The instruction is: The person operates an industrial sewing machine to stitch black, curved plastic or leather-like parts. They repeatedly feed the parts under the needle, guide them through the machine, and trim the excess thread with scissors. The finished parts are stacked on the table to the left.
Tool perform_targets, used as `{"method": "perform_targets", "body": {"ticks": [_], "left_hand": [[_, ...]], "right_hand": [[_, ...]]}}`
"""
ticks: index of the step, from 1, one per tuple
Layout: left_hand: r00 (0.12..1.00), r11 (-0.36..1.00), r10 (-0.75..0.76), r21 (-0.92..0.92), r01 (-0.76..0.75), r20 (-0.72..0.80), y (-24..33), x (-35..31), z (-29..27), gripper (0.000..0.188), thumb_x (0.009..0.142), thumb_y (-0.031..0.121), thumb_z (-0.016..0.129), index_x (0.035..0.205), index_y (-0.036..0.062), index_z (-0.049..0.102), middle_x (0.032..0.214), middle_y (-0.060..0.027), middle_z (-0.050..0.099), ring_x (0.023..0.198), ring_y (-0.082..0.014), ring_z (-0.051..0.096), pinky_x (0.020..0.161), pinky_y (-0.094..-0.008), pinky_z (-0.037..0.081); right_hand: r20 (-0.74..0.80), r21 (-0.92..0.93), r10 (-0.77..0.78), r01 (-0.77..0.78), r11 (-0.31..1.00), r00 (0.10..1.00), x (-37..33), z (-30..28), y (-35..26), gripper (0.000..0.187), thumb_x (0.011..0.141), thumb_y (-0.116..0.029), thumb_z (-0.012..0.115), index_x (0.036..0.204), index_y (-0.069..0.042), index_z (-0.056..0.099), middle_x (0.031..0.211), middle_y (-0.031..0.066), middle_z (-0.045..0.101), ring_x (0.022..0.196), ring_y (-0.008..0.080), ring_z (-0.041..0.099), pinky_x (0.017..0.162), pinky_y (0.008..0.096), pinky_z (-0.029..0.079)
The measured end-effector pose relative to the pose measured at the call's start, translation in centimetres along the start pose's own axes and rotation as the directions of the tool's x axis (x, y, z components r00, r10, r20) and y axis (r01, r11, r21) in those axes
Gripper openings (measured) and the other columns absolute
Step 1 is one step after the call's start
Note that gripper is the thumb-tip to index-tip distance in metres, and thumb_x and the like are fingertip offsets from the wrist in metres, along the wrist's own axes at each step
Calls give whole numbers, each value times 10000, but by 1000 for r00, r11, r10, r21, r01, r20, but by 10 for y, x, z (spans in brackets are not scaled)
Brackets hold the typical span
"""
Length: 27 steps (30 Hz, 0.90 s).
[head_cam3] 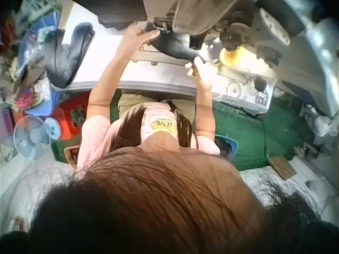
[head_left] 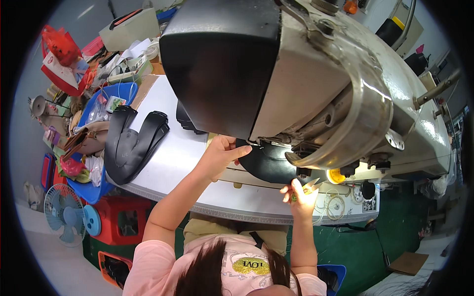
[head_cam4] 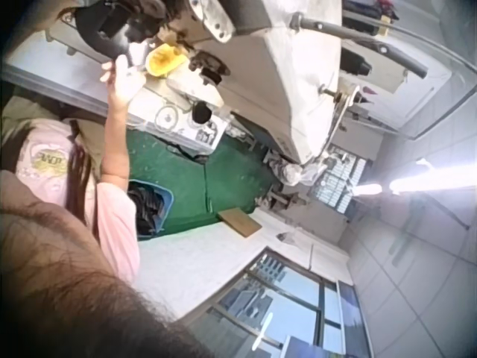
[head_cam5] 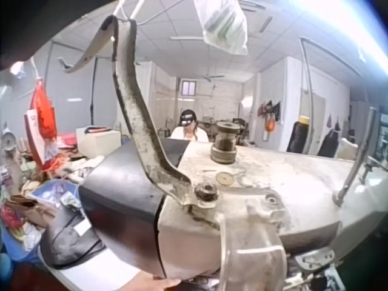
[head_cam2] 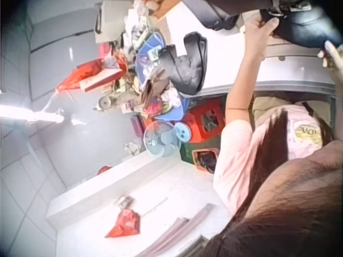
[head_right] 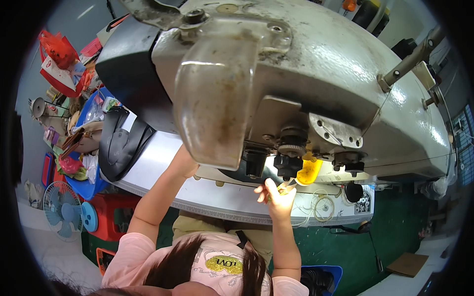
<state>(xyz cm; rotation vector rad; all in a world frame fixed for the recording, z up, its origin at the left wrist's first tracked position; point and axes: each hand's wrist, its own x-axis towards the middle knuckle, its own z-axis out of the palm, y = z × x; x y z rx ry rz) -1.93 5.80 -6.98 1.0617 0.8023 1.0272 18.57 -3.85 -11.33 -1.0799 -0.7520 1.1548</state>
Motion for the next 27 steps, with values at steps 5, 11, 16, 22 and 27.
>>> {"method": "perform_targets", "body": {"ticks": [5, 11, 16, 22, 27], "left_hand": [[996, 987, 39, -154, -51, -80, 2, -2, 6, 98, 793, 116, 596, 795, 18, 599, 685, 18, 553, 583, -37, 460, 536, -184, 373], [974, 997, 72, -4, -75, -215, -34, -25, 32, 143, 793, 169, 612, 775, 34, 569, 669, 32, 494, 616, -36, 437, 551, -194, 351], [994, 994, 89, -52, -93, -67, -59, -25, 58, 170, 775, 108, 616, 899, 27, 532, 812, -2, 524, 748, -78, 479, 672, -227, 395], [979, 987, 154, -30, -160, -135, -53, -22, 56, 174, 788, 174, 615, 813, 10, 566, 733, 3, 574, 653, -64, 499, 581, -224, 412], [987, 992, 126, -21, -128, -101, -47, -24, 49, 172, 791, 175, 611, 765, 8, 577, 692, 16, 574, 625, -45, 500, 563, -212, 410]], "right_hand": [[-6, -37, -22, 22, 999, 1000, -10, 7, 11, 152, 791, -85, 568, 818, 21, 462, 574, 137, 550, 390, 160, 503, 338, 231, 395], [3, -100, -60, 60, 993, 998, -29, 24, 25, 226, 823, -174, 562, 706, 17, 537, 593, 115, 578, 411, 115, 497, 378, 198, 355], [-7, -52, -52, 51, 997, 999, -32, 32, 22, 236, 842, -165, 543, 697, 20, 560, 631, 100, 595, 438, 90, 495, 407, 192, 373], [275, -50, 164, -156, 986, 947, -57, 22, 39, 160, 844, -93, 515, 813, 44, 592, 648, 90, 598, 445, 68, 474, 418, 188, 385], [491, -309, 221, -69, 949, 843, -71, 22, 21, 133, 820, -45, 513, 794, 21, 626, 666, 76, 615, 471, 64, 476, 438, 197, 392]]}}
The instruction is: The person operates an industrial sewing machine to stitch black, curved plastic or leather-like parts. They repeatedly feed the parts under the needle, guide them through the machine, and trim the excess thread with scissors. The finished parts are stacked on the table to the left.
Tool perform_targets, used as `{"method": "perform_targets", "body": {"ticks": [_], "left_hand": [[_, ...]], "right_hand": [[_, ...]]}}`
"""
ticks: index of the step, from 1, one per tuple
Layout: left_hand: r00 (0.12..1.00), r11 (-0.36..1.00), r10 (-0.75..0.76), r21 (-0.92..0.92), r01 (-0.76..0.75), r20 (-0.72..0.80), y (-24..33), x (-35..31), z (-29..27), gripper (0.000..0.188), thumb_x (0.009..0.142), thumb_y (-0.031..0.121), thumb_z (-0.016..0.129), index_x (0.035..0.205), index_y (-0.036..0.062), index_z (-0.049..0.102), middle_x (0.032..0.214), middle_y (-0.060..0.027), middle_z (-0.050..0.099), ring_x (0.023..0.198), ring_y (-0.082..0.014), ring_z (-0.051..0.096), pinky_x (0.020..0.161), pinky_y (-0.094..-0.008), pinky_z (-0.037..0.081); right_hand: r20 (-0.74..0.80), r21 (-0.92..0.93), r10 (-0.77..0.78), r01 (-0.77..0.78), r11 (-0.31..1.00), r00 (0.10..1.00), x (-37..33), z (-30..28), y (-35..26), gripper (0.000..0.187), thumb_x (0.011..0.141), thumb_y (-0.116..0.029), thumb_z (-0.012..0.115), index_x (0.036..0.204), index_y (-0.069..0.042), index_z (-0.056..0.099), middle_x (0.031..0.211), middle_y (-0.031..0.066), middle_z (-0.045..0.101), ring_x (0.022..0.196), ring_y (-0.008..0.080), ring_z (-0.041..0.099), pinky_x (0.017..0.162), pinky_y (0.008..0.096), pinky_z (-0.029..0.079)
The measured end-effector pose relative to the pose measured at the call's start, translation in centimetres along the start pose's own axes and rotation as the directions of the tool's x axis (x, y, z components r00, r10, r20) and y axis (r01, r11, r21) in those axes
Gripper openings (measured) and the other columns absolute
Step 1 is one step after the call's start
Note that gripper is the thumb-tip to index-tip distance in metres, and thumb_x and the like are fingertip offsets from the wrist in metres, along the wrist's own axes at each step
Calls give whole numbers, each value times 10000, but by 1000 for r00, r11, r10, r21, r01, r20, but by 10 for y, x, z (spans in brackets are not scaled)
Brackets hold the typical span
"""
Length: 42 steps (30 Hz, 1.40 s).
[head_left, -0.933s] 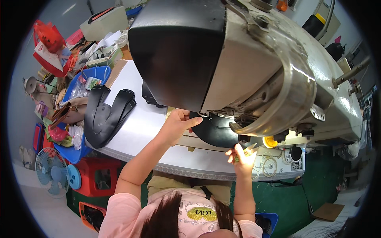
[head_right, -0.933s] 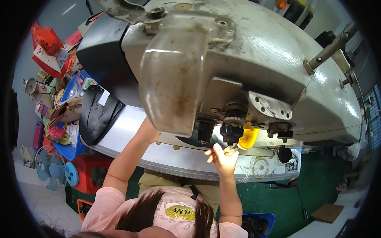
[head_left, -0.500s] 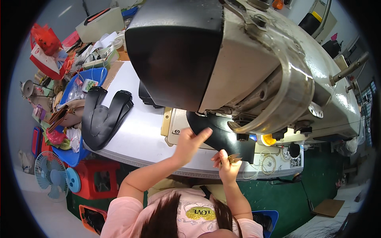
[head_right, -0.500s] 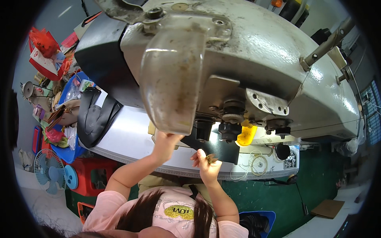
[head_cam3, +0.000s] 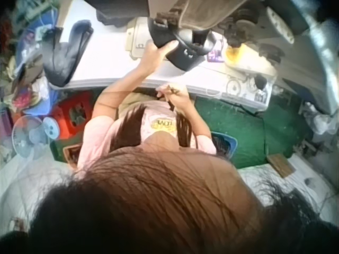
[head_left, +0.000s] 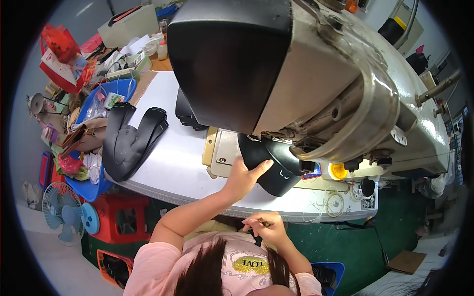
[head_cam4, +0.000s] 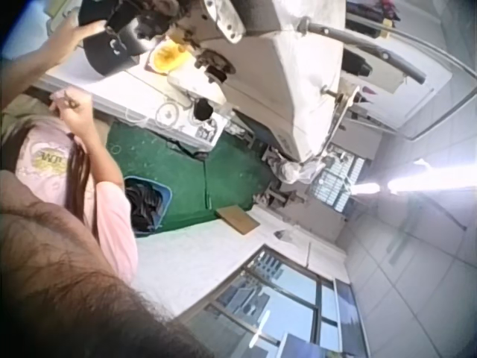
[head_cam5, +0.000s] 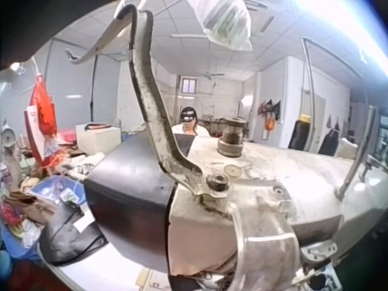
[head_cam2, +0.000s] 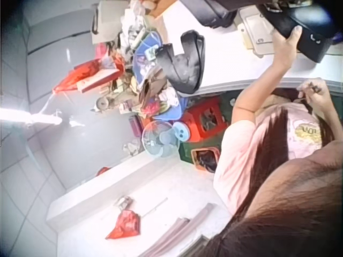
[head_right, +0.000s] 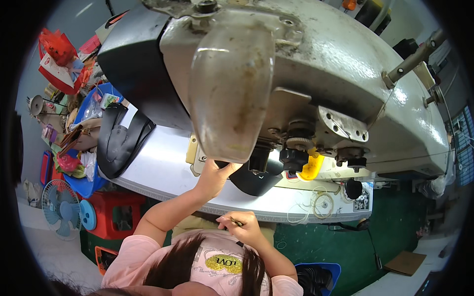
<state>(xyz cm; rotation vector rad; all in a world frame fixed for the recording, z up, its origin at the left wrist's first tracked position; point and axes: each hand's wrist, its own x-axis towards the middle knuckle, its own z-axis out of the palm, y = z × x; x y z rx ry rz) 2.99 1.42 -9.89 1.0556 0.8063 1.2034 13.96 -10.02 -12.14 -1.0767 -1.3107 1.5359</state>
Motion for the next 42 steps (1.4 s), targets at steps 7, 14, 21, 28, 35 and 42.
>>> {"method": "perform_targets", "body": {"ticks": [7, 14, 21, 28, 35, 42], "left_hand": [[995, 991, -92, -94, 94, 26, 6, 2, -15, 139, 773, 141, 620, 775, 9, 579, 695, 2, 579, 624, -47, 524, 550, -205, 432], [992, 994, -105, 50, 101, 70, 10, -21, -19, 242, 743, 121, 656, 907, -11, 538, 837, -42, 584, 753, -99, 544, 692, -243, 454], [986, 982, -164, 93, 162, 11, 1, -24, -25, 315, 723, 153, 679, 942, -15, 526, 869, -55, 575, 779, -104, 538, 724, -257, 445], [978, 975, -199, 120, 189, 71, 14, 0, -44, 243, 704, 131, 688, 853, -20, 570, 785, -56, 601, 677, -101, 554, 602, -234, 470], [976, 988, -109, 132, 85, 189, 24, 34, -52, 414, 667, 114, 714, 1000, -13, 502, 909, -80, 558, 805, -141, 542, 705, -261, 461], [981, 980, -15, 198, -25, 195, 31, 63, -56, 471, 629, 37, 710, 1046, -4, 493, 963, -93, 541, 899, -170, 521, 807, -290, 424]], "right_hand": [[-180, -131, -181, 159, 979, 967, -2, -29, -16, 182, 813, -79, 525, 705, 36, 616, 596, 82, 602, 470, 82, 500, 439, 200, 384], [-630, -162, -400, 391, 906, 666, 37, -82, -27, 120, 795, -47, 488, 753, 51, 542, 616, 54, 530, 477, 86, 450, 554, 203, 428], [-660, 13, -334, 455, 890, 673, 95, -156, 17, 373, 771, -26, 483, 1134, -4, 397, 1050, 126, 507, 887, 230, 561, 771, 349, 494], [-537, 252, -331, 522, 815, 776, 95, -176, 29, 428, 855, -308, 400, 1211, -71, 374, 1116, 118, 487, 956, 233, 522, 822, 358, 456], [-483, 352, -329, 524, 776, 812, 108, -191, 18, 403, 836, -324, 451, 1155, -83, 399, 1033, 87, 486, 894, 209, 509, 771, 333, 429], [-554, 280, -334, 548, 788, 763, 127, -199, 4, 361, 824, -325, 481, 1085, -81, 434, 922, 67, 501, 802, 192, 513, 683, 308, 421]]}}
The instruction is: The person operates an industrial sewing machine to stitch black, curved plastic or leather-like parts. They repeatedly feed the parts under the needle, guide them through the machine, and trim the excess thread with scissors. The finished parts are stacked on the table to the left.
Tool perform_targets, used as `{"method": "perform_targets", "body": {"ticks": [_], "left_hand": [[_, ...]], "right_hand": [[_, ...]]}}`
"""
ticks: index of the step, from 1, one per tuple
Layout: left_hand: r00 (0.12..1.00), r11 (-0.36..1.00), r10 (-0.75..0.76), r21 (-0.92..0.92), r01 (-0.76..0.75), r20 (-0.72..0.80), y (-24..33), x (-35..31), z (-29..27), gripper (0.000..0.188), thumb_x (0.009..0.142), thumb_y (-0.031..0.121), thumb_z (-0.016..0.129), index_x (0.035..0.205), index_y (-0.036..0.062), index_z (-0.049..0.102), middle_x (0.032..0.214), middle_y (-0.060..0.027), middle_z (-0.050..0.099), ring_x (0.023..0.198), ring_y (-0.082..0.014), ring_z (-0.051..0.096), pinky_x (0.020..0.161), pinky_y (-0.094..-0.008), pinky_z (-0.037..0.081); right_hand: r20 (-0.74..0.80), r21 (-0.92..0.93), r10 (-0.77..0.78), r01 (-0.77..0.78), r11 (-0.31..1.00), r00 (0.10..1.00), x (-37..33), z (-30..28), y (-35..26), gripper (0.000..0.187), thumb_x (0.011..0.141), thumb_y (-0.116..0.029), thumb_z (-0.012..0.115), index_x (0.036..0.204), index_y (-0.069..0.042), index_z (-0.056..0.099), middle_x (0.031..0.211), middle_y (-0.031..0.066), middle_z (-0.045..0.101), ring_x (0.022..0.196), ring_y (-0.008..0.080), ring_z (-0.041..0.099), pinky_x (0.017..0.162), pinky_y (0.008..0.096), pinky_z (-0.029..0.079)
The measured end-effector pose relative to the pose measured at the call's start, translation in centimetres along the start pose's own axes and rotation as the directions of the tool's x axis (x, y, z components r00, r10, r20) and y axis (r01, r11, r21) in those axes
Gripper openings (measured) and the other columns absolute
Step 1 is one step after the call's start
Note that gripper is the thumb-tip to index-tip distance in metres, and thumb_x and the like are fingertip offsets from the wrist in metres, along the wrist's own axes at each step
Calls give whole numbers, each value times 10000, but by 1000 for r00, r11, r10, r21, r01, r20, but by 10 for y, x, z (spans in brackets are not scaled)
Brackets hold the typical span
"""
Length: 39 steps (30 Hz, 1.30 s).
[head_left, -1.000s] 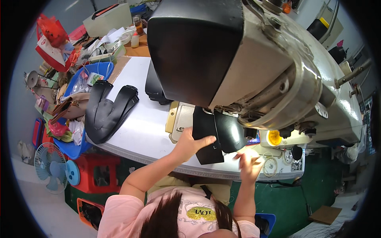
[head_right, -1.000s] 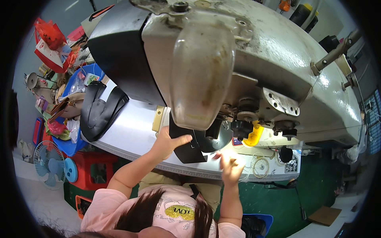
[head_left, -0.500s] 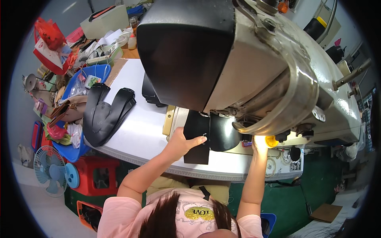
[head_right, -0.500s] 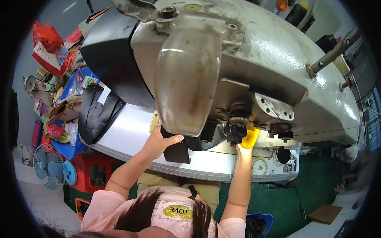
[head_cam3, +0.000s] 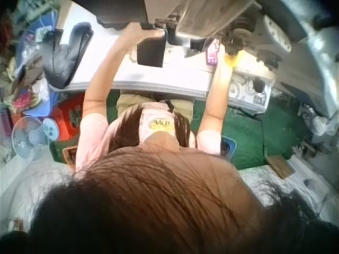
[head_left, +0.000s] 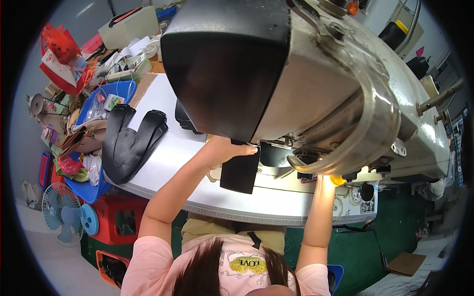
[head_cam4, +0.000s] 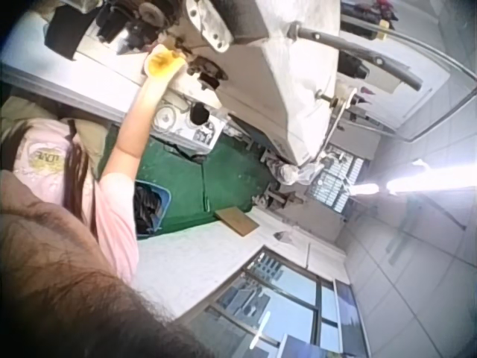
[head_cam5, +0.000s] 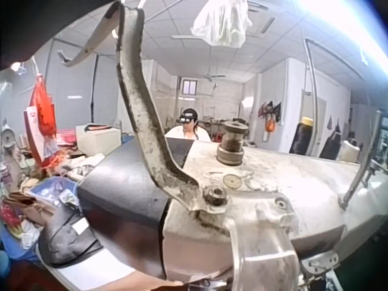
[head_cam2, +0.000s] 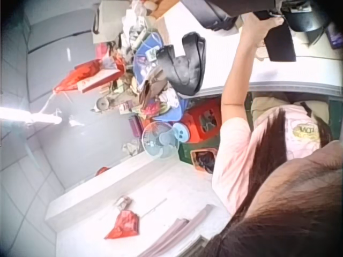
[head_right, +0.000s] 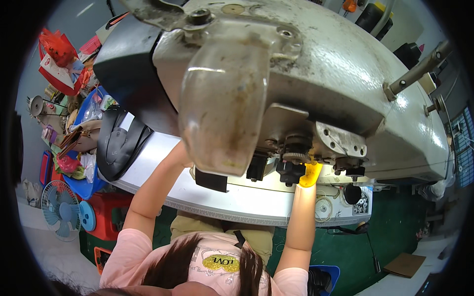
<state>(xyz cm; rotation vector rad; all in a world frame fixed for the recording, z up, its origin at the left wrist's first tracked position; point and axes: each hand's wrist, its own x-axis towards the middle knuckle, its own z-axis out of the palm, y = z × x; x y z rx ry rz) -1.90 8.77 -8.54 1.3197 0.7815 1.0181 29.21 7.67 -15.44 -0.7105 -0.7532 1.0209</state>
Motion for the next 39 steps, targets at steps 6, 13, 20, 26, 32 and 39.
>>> {"method": "perform_targets", "body": {"ticks": [6, 13, 20, 26, 32, 39], "left_hand": [[967, 965, -249, -71, 253, 59, 19, 18, -2, 232, 666, -19, 656, 884, 18, 585, 852, -65, 577, 854, -134, 533, 751, -253, 448], [918, 859, -324, -479, 182, -231, 29, 39, -8, 261, 774, 70, 554, 1032, 28, 556, 949, -103, 579, 911, -230, 547, 812, -316, 433], [936, 977, -115, -209, 45, -334, 31, 75, -48, 284, 774, 84, 557, 1053, 30, 545, 967, -111, 576, 916, -248, 545, 818, -326, 427], [862, 725, 323, 688, 40, -390, 35, 114, -174, 305, 774, 96, 560, 1071, 31, 536, 983, -118, 574, 921, -263, 544, 823, -334, 423], [921, 240, 190, 925, 294, -341, -41, 119, -244, 326, 774, 108, 563, 1089, 33, 527, 998, -125, 572, 925, -278, 543, 828, -343, 418], [924, 127, 217, 948, 292, -314, -52, 108, -258, 351, 774, 123, 566, 1110, 34, 516, 1016, -133, 569, 931, -296, 541, 834, -352, 413]], "right_hand": [[-74, -147, -70, 58, 987, 995, 12, 10, 4, 328, 814, -326, 506, 1026, -79, 464, 826, 50, 514, 723, 178, 517, 608, 286, 414], [56, -421, -202, 206, 883, 978, -62, 43, -10, 296, 802, -327, 536, 956, -76, 499, 715, 30, 530, 631, 162, 522, 520, 260, 407], [351, 400, 199, -339, 852, 915, -92, 118, -2, 402, 779, -343, 561, 1035, -48, 466, 987, 129, 505, 525, 80, 403, 437, 162, 268], [357, -282, 254, -155, 947, 899, -124, 134, -14, 181, 854, -187, 523, 943, -32, 556, 698, 13, 545, 661, 71, 503, 617, 189, 402], [217, -753, 174, 52, 656, 961, -148, 64, 85, 137, 769, -34, 552, 899, -1, 578, 711, 56, 592, 619, 133, 577, 569, 247, 457], [484, -792, 4, 437, 427, 875, -152, 72, 75, 118, 660, 5, 574, 774, -24, 565, 710, 104, 579, 575, 258, 570, 518, 319, 459]]}}
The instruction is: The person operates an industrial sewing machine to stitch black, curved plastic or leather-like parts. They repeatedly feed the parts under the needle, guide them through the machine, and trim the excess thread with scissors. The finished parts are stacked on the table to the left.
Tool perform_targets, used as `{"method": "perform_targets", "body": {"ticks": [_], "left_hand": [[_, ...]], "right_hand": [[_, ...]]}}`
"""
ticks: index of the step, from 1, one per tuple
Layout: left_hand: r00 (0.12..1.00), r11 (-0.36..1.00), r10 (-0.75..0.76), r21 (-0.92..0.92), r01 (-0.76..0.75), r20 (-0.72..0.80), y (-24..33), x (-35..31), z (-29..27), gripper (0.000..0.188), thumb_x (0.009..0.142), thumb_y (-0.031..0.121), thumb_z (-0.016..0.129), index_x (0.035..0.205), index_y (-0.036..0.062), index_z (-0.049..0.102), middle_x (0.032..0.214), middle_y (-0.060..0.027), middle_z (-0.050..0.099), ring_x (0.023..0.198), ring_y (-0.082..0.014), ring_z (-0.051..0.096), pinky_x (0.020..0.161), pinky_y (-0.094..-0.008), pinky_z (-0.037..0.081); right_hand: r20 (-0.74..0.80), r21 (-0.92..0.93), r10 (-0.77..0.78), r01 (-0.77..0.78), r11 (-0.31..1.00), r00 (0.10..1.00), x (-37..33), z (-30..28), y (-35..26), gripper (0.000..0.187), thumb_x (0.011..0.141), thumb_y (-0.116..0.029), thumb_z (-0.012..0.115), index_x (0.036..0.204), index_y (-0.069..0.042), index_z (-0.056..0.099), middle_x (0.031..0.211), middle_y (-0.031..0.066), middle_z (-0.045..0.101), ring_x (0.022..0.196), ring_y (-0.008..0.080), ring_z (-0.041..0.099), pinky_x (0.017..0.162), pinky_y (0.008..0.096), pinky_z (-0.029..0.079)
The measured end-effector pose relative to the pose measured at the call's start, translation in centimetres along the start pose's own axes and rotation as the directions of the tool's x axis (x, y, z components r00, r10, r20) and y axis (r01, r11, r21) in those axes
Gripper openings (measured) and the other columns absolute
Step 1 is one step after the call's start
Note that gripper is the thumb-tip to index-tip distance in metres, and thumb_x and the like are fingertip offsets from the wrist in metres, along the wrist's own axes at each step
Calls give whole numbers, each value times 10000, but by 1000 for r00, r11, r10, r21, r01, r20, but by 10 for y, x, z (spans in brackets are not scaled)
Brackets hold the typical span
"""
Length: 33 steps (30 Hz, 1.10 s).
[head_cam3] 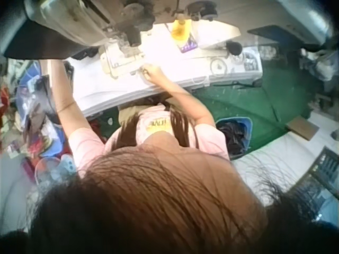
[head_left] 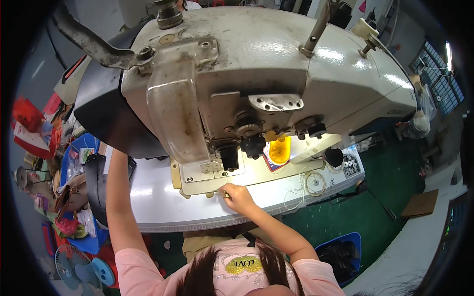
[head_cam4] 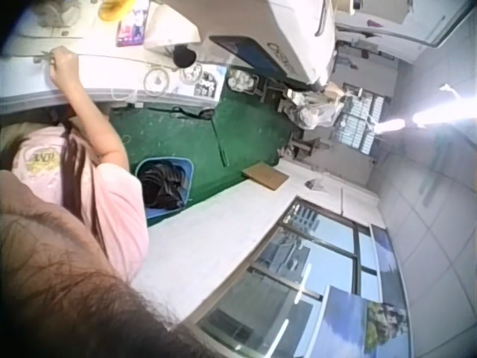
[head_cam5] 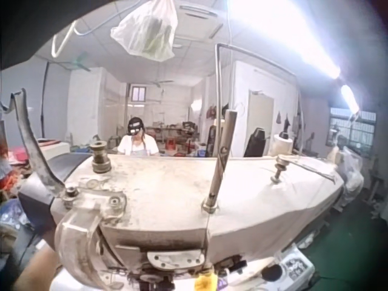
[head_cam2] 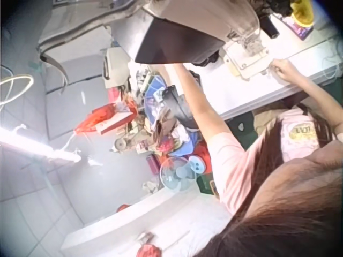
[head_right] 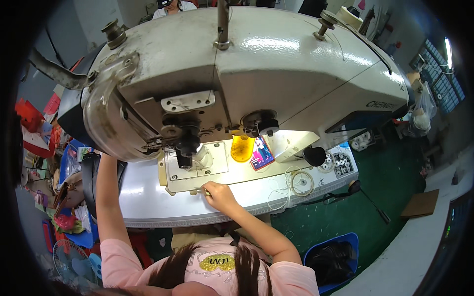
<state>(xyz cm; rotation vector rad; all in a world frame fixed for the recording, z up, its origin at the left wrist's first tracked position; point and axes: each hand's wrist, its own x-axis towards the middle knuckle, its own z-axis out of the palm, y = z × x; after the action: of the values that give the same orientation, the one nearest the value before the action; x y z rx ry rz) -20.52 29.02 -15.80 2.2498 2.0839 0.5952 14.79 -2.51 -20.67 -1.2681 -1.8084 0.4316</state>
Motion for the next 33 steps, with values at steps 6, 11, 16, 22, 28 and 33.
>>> {"method": "perform_targets", "body": {"ticks": [6, 11, 16, 22, 28, 33], "left_hand": [[964, 992, 85, -73, -106, -253, -82, -61, -40, 459, 793, 220, 552, 1203, 46, 439, 1105, -170, 528, 973, -350, 509, 862, -381, 382], [875, 804, -408, 351, 480, -261, -178, -210, -51, 676, 770, 527, 489, 1253, 69, 373, 1256, -175, 390, 1128, -337, 392, 898, -433, 344], [769, 690, -619, 359, 629, -158, -169, -231, -75, 746, 733, 602, 483, 1227, 49, 405, 1169, -189, 442, 1068, -377, 419, 865, -450, 367], [712, 632, -634, 329, 701, -300, -176, -213, -81, 737, 669, 568, 593, 1117, 10, 415, 1053, -222, 490, 997, -405, 457, 836, -457, 379], [885, 930, -345, 16, 368, -314, -184, -201, -130, 446, 632, 154, 704, 946, 33, 412, 919, -186, 559, 871, -354, 545, 748, -381, 417], [933, 919, -283, 214, 330, -224, -178, -216, -128, 601, 601, 201, 721, 1075, 16, 401, 990, -211, 546, 947, -362, 524, 775, -405, 418]], "right_hand": [[-6, 32, 48, -48, 998, 999, -2, -2, 1, 100, 659, -1, 579, 754, -27, 564, 704, 105, 577, 554, 258, 558, 498, 321, 445], [3, 11, 20, -20, 1000, 1000, -1, 2, 2, 100, 654, -1, 576, 745, -32, 551, 711, 99, 574, 562, 260, 557, 504, 326, 444], [13, -60, -5, 6, 998, 1000, 2, 4, 3, 113, 646, 1, 572, 748, -36, 540, 722, 95, 571, 582, 262, 562, 517, 332, 449], [-2, -29, 22, -22, 999, 1000, -1, 1, 2, 119, 644, -23, 568, 759, -34, 538, 692, 109, 547, 608, 288, 559, 538, 358, 456], [-18, -57, -1, -1, 998, 1000, -4, 4, 6, 124, 636, -21, 569, 755, -37, 542, 701, 112, 555, 607, 291, 563, 543, 357, 458], [-30, -37, 45, -46, 998, 999, -1, 4, 0, 119, 636, -21, 575, 749, -39, 543, 692, 113, 559, 597, 292, 566, 541, 357, 459]]}}
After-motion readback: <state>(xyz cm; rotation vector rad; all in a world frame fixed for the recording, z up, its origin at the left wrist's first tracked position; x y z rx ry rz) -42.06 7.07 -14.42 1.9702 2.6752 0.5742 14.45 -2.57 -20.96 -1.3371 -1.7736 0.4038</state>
